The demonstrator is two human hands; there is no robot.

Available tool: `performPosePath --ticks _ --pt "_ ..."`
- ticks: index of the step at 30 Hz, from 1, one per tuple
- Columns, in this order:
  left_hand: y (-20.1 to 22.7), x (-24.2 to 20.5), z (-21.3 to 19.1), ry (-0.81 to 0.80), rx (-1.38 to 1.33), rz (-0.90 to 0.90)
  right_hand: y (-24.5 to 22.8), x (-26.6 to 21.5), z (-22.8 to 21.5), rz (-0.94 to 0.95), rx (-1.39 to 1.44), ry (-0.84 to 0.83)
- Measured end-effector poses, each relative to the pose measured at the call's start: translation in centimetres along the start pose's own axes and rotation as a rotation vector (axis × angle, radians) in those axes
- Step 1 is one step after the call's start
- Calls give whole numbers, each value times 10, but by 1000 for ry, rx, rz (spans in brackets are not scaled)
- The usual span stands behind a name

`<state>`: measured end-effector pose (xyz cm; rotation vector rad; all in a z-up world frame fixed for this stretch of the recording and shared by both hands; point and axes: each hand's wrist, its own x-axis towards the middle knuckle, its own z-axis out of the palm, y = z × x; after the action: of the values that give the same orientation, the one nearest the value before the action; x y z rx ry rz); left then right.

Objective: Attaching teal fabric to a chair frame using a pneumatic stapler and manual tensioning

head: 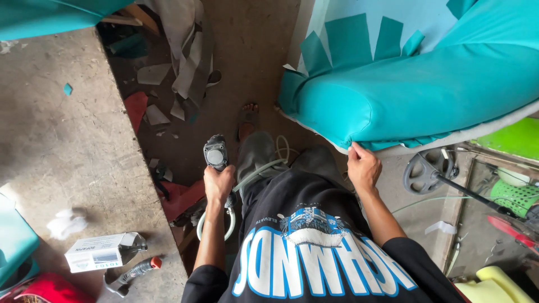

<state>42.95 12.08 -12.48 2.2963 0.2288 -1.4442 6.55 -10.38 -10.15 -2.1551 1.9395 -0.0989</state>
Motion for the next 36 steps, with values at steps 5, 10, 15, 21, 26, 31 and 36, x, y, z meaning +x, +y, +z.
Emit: performPosePath --ticks 5,10,15,21,26,31,36 --pt "16 -14 -2 -12 7 47 9 -9 6 -134 21 55" --pt "52 -46 -10 -25 41 140 12 -9 10 -194 41 70" --pt "75 -68 -17 -55 89 165 14 -7 15 -99 26 0" --pt "71 -56 -11 -62 126 197 19 4 17 53 72 -149" --pt "75 -52 -11 -62 161 227 -3 10 -5 265 372 -252" --pt "85 -52 -9 -59 187 253 -7 13 -2 355 472 -252" --pt "85 -41 -3 -43 250 275 16 14 32 390 530 -222"
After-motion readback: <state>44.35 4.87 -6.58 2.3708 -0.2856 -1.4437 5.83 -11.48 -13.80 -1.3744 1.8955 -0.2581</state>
